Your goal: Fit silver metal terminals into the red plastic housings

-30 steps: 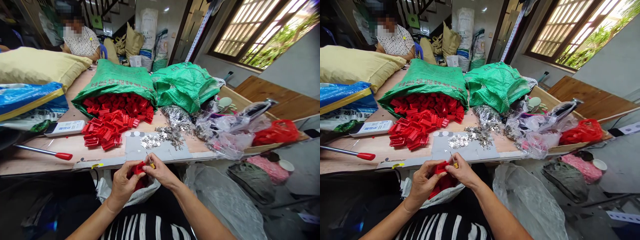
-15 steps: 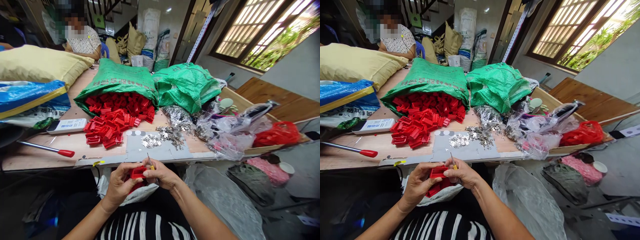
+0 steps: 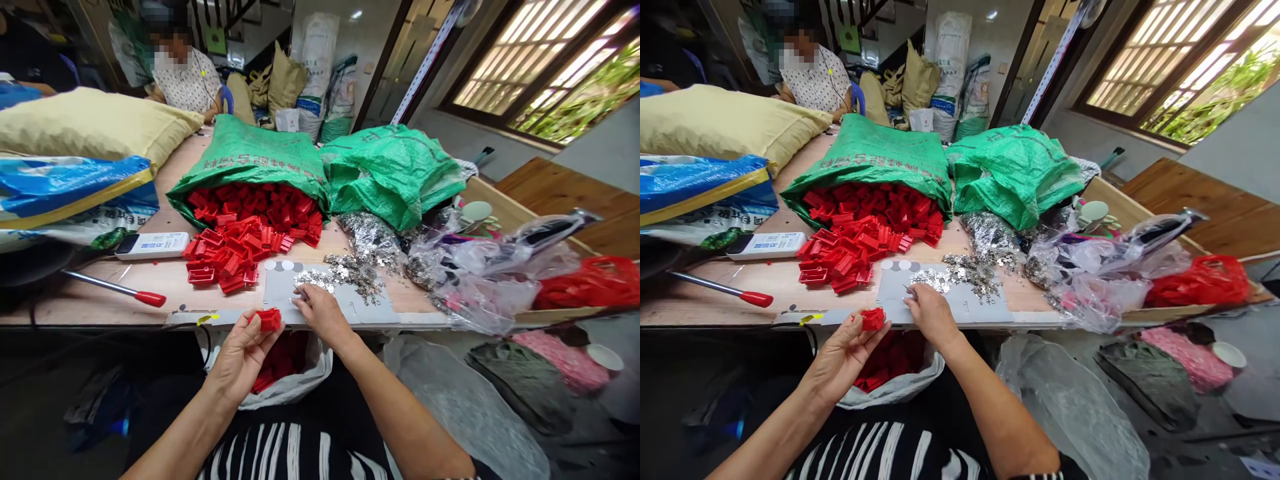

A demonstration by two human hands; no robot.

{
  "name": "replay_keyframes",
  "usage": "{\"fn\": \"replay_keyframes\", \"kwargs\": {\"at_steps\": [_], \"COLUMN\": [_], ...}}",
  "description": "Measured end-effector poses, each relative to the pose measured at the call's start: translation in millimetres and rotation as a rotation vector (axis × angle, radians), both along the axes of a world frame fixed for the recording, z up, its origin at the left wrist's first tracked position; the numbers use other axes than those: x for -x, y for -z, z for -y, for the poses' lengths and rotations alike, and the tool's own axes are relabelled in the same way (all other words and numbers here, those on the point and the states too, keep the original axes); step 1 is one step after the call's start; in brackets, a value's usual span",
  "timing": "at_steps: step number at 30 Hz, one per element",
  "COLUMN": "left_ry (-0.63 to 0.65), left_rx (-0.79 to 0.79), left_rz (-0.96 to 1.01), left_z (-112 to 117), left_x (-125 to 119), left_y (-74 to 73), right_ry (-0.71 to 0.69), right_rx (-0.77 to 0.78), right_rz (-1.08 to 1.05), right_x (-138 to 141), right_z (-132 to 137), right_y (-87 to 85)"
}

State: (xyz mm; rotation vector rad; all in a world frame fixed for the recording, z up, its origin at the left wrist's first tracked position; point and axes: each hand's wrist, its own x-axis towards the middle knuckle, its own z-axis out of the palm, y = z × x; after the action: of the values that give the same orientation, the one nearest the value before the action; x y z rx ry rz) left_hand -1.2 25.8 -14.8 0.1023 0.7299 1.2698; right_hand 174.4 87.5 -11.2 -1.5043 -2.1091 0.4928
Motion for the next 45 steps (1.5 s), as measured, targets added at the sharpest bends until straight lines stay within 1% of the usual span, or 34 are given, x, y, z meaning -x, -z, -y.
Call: {"fn": "replay_keyframes", "kwargs": {"at_steps": [3,5,7,10,12,13,16,18,19,22,24,25,27,32,37,40,45], "left_ry": [-0.032,-0.048,-0.057,-0.060,-0.054,-0.046,0.000,0.028,0.035,0.042,0.055,0.068,0.109,0.204,0.224,0.206,0.170], "left_rx": [0.118,0.190,0.236,0.263,0.254,0.226,0.043,-0.087,-0.133,-0.222,-0.260,-0.277,-0.312,-0.404,-0.424,-0.403,-0.320], "left_rz": [0.084,0.124,0.150,0.170,0.163,0.151,0.062,-0.029,-0.080,-0.229,-0.308,-0.341,-0.399,-0.571,-0.706,-0.670,-0.475], "left_z": [-1,-2,-3,-4,-4,-4,-2,-2,-2,-3,-3,-3,-2,1,1,0,-2], "left_x": [0,-1,-1,-2,-2,-1,2,4,5,6,5,5,5,6,7,6,5], "left_y": [-4.1,-7.1,-9.2,-8.6,-6.5,-5.4,-4.3,-5.7,-6.6,-8.8,-8.4,-7.7,-5.6,-3.5,-5.6,-4.0,-3.5], "right_ry": [0.039,0.057,0.061,0.068,0.063,0.050,0.000,-0.014,-0.019,-0.082,-0.126,-0.136,-0.139,-0.119,-0.061,-0.060,-0.086], "right_rx": [0.007,0.030,0.046,0.047,0.040,0.043,0.090,0.173,0.242,0.554,0.724,0.774,0.823,0.837,0.792,0.781,0.767], "right_rz": [0.131,0.175,0.182,0.159,0.112,0.065,-0.170,-0.362,-0.459,-0.716,-0.814,-0.840,-0.867,-0.869,-0.832,-0.838,-0.884], "right_x": [6,10,12,13,13,13,10,8,7,5,6,7,9,11,13,15,15], "right_z": [-2,-3,-3,-2,-1,0,4,7,9,18,24,27,31,35,37,38,40], "right_y": [4.7,5.1,4.1,2.3,1.3,0.8,-2.4,-6.8,-9.7,-19.9,-25.8,-27.8,-29.2,-24.4,-20.7,-18.9,-19.2]}}
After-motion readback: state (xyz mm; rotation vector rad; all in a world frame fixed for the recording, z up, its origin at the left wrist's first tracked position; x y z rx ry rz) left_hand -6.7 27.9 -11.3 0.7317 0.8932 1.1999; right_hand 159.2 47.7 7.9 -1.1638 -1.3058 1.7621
